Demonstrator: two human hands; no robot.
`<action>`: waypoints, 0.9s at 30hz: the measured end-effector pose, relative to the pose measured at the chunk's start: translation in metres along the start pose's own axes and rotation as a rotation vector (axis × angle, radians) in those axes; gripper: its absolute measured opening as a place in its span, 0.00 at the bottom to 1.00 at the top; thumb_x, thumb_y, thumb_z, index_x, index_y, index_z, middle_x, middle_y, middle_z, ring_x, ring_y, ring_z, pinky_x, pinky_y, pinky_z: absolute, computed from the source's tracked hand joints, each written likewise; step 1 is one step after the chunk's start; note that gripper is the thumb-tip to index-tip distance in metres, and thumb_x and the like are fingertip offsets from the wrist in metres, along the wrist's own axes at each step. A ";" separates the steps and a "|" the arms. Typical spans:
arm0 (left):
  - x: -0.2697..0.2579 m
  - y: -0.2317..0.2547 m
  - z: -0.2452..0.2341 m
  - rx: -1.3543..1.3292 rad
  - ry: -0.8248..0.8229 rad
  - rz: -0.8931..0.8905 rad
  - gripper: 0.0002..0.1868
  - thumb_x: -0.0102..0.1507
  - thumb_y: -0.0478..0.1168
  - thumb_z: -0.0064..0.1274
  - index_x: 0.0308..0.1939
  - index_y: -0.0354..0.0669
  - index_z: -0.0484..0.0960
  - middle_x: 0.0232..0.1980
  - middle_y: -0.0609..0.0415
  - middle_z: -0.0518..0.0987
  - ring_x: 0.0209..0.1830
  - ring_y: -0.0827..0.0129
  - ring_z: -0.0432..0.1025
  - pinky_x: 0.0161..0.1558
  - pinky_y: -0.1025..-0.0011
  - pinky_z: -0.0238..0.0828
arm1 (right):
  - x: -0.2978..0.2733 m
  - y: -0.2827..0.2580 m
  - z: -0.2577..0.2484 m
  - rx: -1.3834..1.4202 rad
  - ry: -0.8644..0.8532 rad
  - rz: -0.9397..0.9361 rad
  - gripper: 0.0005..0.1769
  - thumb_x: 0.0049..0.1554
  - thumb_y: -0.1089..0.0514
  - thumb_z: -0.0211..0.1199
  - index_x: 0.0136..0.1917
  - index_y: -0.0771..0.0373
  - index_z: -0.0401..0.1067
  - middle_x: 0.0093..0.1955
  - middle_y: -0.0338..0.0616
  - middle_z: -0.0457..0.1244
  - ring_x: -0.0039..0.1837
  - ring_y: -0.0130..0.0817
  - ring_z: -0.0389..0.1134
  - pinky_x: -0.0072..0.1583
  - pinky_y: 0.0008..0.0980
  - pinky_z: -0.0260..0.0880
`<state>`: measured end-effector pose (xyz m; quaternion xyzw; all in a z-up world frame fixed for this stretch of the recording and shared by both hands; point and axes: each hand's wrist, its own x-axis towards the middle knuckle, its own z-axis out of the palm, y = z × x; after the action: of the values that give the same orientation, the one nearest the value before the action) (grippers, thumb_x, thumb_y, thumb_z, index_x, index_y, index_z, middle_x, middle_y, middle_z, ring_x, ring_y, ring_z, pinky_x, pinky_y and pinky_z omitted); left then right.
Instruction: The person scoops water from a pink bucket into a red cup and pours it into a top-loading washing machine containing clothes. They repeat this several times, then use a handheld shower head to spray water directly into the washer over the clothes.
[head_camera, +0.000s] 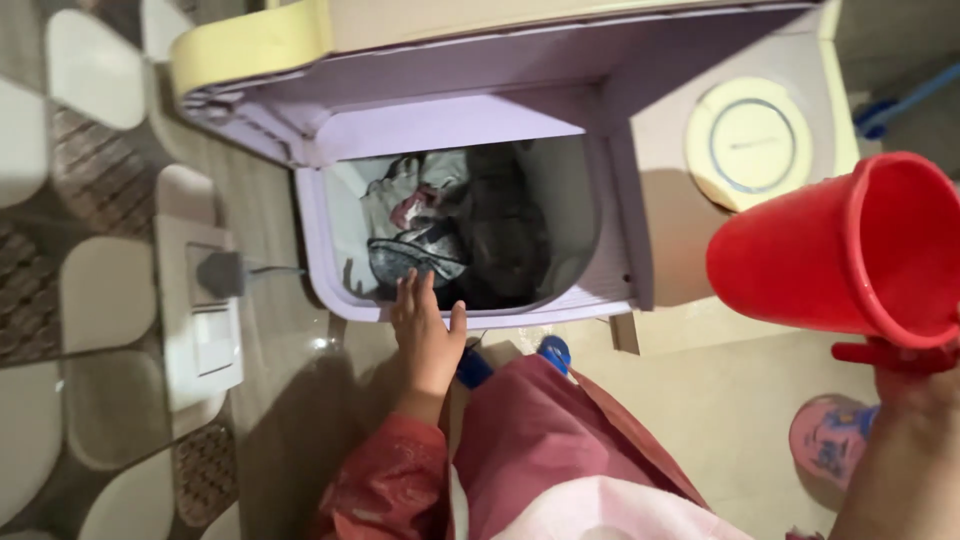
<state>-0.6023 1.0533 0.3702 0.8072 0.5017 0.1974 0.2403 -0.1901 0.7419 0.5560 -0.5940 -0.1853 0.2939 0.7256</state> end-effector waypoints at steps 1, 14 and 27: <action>0.002 0.008 0.000 -0.061 0.011 0.066 0.32 0.62 0.45 0.56 0.68 0.38 0.68 0.75 0.36 0.63 0.76 0.41 0.56 0.73 0.48 0.51 | -0.009 0.002 -0.022 0.014 0.033 0.064 0.41 0.60 0.39 0.75 0.78 0.58 0.67 0.71 0.44 0.68 0.55 0.37 0.78 0.42 0.44 0.86; -0.028 0.184 0.020 -0.377 -0.199 0.386 0.22 0.66 0.38 0.48 0.65 0.37 0.71 0.72 0.42 0.68 0.74 0.50 0.61 0.71 0.56 0.59 | -0.144 -0.022 -0.097 -0.027 0.793 0.198 0.31 0.46 0.45 0.60 0.65 0.43 0.73 0.46 0.28 0.67 0.35 0.27 0.68 0.27 0.28 0.72; -0.216 0.387 0.178 -0.430 -0.738 0.674 0.23 0.65 0.40 0.48 0.64 0.38 0.71 0.69 0.42 0.71 0.72 0.52 0.63 0.71 0.58 0.56 | -0.389 -0.022 -0.297 -0.297 1.126 0.333 0.28 0.58 0.56 0.57 0.72 0.53 0.70 0.25 0.31 0.52 0.29 0.23 0.50 0.27 0.26 0.46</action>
<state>-0.3163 0.6762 0.4369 0.8716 0.0455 0.0651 0.4837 -0.2970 0.2636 0.5418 -0.7743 0.2836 0.0152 0.5655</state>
